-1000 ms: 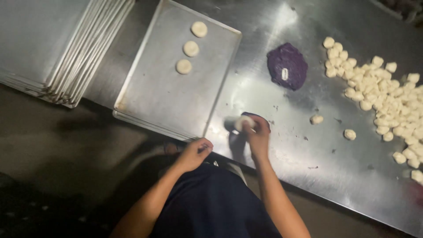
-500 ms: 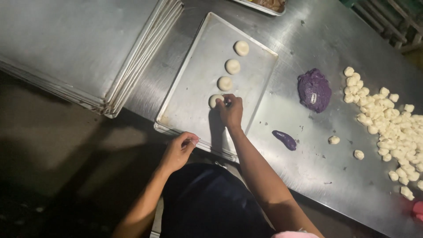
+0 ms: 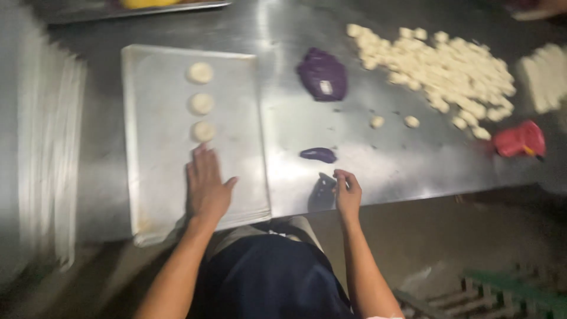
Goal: The person fills dough balls with a purple paste and arranges them on a tray.
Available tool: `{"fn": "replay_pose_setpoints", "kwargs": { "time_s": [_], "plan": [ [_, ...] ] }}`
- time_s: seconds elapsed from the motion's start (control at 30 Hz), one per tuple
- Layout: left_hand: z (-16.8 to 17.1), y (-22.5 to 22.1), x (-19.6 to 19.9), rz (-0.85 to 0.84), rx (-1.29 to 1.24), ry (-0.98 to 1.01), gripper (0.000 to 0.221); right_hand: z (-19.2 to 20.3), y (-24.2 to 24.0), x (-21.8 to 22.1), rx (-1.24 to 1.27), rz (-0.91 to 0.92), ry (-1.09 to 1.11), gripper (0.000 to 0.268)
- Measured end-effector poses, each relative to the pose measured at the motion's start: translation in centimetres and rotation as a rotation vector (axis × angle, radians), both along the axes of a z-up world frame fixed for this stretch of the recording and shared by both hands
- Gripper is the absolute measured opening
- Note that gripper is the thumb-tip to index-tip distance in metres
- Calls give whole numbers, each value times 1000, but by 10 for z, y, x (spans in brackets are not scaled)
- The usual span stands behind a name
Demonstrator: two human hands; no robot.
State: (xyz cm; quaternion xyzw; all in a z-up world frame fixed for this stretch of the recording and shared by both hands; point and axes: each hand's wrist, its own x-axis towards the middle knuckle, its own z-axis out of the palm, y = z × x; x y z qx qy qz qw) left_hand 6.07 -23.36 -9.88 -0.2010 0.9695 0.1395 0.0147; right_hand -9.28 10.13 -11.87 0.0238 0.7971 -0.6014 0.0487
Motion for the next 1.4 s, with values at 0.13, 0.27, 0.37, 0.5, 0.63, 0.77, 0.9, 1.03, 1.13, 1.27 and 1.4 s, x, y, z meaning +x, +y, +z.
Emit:
{"fn": "replay_pose_setpoints", "kwargs": {
  "time_s": [0.13, 0.27, 0.37, 0.5, 0.63, 0.77, 0.9, 1.03, 1.13, 1.27, 1.4],
  "plan": [
    [-14, 2, 6, 26, -72, 15, 89, -57, 110, -14, 109, -161, -66, 20],
    [-32, 0, 4, 53, 10, 128, 87, -105, 156, -67, -1, -195, -34, 18],
    [-30, -4, 3, 90, 206, 324, 76, -56, 126, -116, 224, -144, 57, 31],
    [-15, 67, 4, 244, -34, 507, 42, -29, 110, -169, 406, 42, 367, 56],
    [-21, 185, -10, 331, 275, 638, 39, -8, 102, -222, 441, 218, 513, 64],
    [-38, 281, -5, 268, 317, 444, 33, -56, 107, -270, 523, 463, 617, 46],
    [24, 306, -19, 227, 484, 438, 40, -47, 101, -265, 420, 408, 568, 23],
    [71, 308, -59, 279, 737, 510, 34, 27, 95, -190, -522, 540, -355, 34],
    [111, 311, -103, 209, 863, 638, 41, 70, 99, -125, -566, 650, -413, 34],
    [114, 321, -140, 338, 1050, 689, 31, 102, 104, -75, -560, 726, -349, 30],
    [75, 327, -131, 260, 752, 651, 26, 93, 117, -72, -558, 757, -335, 27]
  ]
}}
